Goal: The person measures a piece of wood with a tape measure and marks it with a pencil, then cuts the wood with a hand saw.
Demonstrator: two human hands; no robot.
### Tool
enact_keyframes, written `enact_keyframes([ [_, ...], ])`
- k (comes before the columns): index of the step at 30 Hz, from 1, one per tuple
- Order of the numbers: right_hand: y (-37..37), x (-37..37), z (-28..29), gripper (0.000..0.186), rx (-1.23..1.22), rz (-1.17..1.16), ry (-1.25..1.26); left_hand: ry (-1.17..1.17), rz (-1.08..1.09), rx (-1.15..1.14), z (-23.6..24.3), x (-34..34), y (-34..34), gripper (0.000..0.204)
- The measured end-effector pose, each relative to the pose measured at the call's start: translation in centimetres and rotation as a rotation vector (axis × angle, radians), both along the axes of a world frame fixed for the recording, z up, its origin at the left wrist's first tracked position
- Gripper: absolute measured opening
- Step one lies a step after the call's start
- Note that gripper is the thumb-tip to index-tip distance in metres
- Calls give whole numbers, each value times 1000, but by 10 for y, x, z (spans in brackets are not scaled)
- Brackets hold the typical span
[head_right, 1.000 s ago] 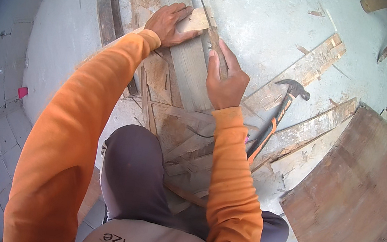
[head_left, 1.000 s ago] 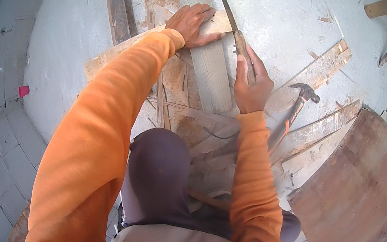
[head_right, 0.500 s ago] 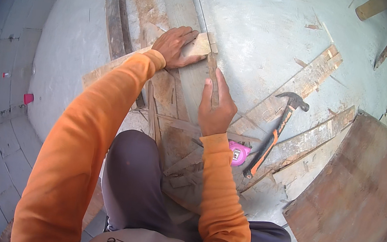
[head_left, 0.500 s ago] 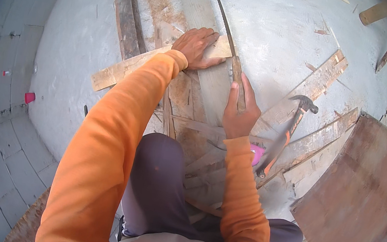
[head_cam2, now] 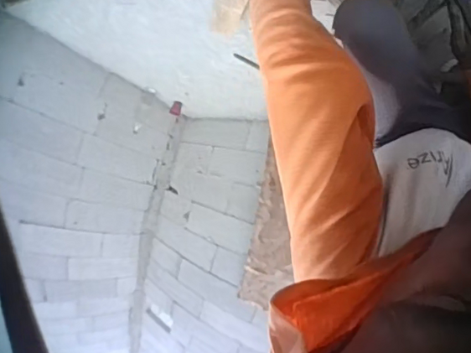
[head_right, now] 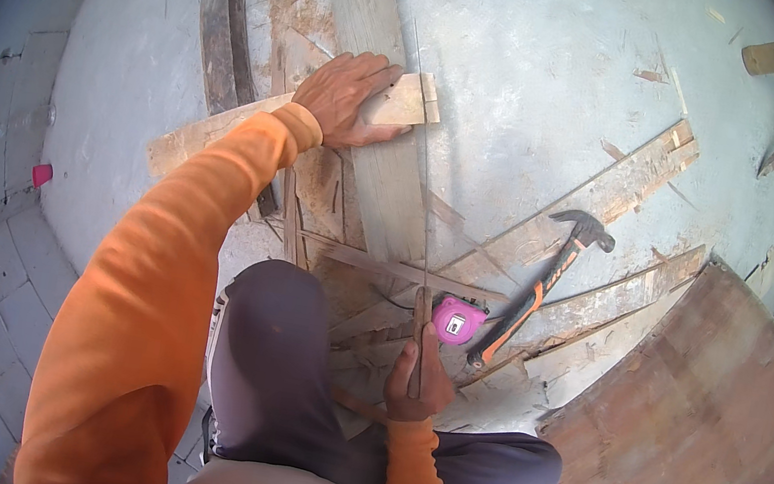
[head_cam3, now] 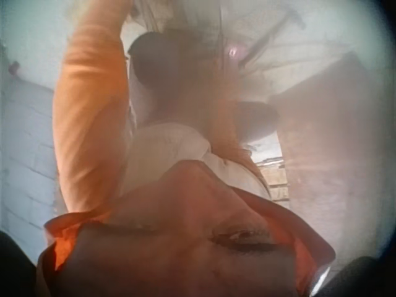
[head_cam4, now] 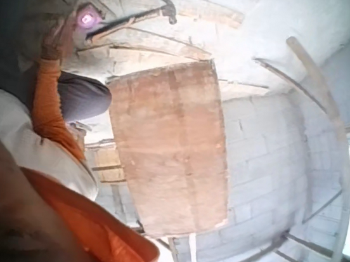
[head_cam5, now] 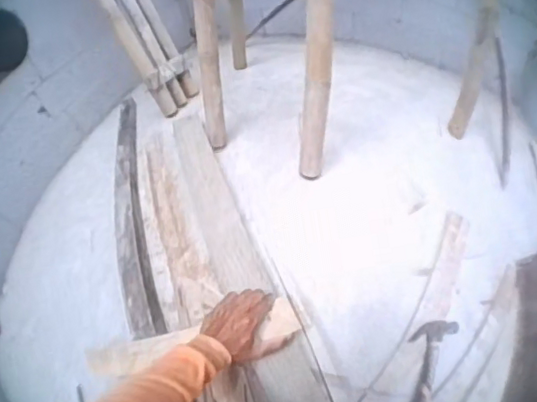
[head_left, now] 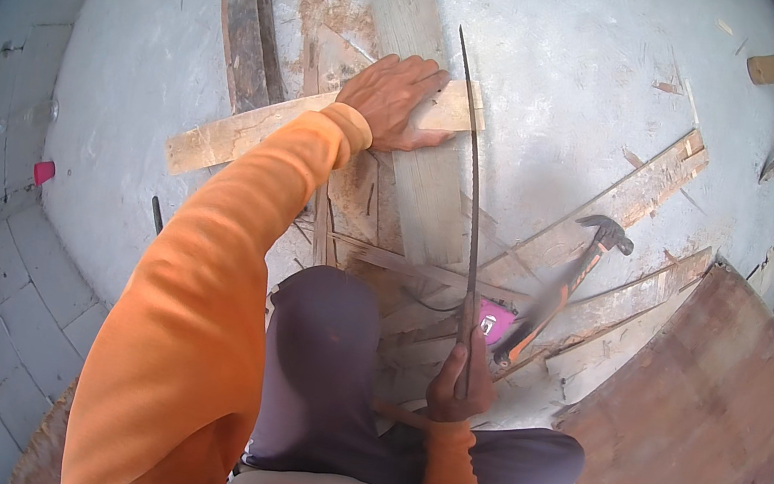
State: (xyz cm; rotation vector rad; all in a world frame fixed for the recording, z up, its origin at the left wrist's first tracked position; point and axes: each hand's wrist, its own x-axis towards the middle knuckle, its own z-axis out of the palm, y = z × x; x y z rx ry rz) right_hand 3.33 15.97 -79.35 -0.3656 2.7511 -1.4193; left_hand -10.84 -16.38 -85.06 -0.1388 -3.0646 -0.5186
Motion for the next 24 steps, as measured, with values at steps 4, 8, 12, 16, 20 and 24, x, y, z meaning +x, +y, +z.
enact_keyframes([
  [4,-44,-59,-2,28,-40,-7,-62,162,-38,5,-16,-1,1,69],
  [8,-76,-110,-13,30,-74,68,25,30,-14,18,-10,1,6,69],
  [12,19,-7,0,29,-116,26,-65,67,5,7,-10,2,0,70],
  [16,-33,-65,-9,29,-2,37,27,153,-24,-12,-18,5,2,71],
  [20,-69,-108,-14,29,-70,43,-9,94,27,-16,-19,0,10,70],
  [24,29,0,1,28,-40,39,-17,49,28,-5,-12,3,2,71],
])
